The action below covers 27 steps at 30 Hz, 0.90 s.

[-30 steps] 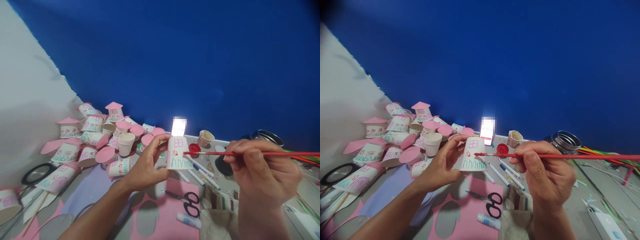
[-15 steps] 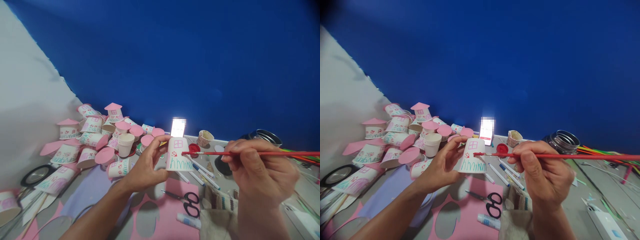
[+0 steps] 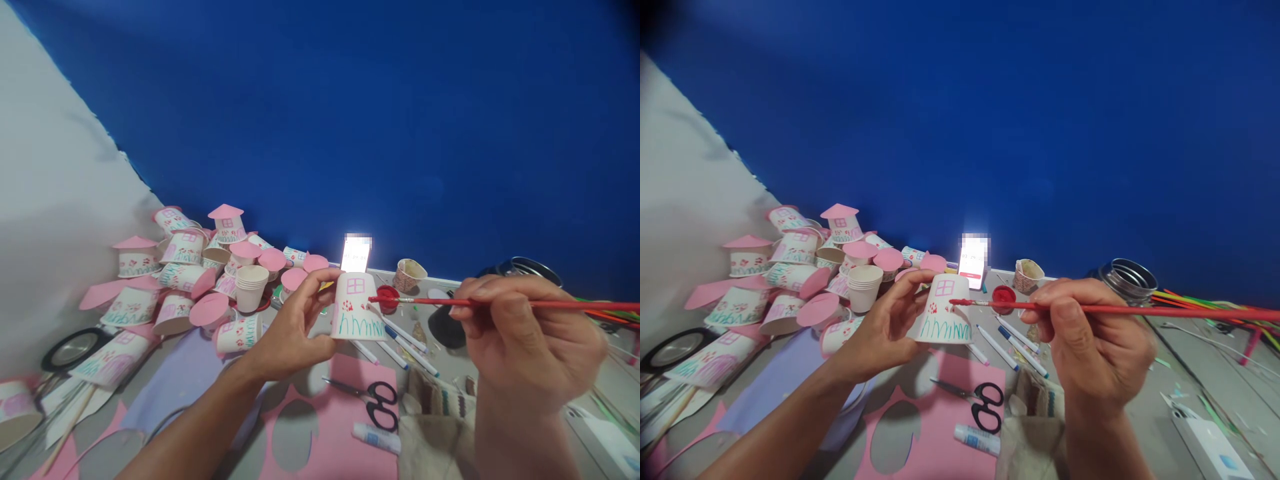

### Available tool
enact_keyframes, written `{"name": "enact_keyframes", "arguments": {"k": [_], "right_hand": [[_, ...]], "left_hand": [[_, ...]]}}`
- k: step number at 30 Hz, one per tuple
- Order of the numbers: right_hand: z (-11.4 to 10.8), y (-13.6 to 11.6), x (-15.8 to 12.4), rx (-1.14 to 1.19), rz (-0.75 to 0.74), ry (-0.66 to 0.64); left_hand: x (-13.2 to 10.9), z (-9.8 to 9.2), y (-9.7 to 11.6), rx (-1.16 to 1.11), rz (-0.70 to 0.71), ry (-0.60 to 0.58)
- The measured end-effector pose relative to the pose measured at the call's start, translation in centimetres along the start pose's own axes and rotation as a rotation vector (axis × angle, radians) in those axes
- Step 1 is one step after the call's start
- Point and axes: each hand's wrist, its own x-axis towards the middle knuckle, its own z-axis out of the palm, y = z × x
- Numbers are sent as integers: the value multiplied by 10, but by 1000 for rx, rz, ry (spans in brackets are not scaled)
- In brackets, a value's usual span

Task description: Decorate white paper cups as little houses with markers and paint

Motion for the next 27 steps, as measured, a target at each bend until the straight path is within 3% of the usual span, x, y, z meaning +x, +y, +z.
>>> {"name": "enact_keyframes", "arguments": {"k": [7, 27], "right_hand": [[1, -1, 1, -9, 25, -55], [2, -5, 3, -39, 0, -10]], "left_hand": [[0, 1, 1, 8, -10, -19], [0, -3, 0, -12, -11, -27]]}}
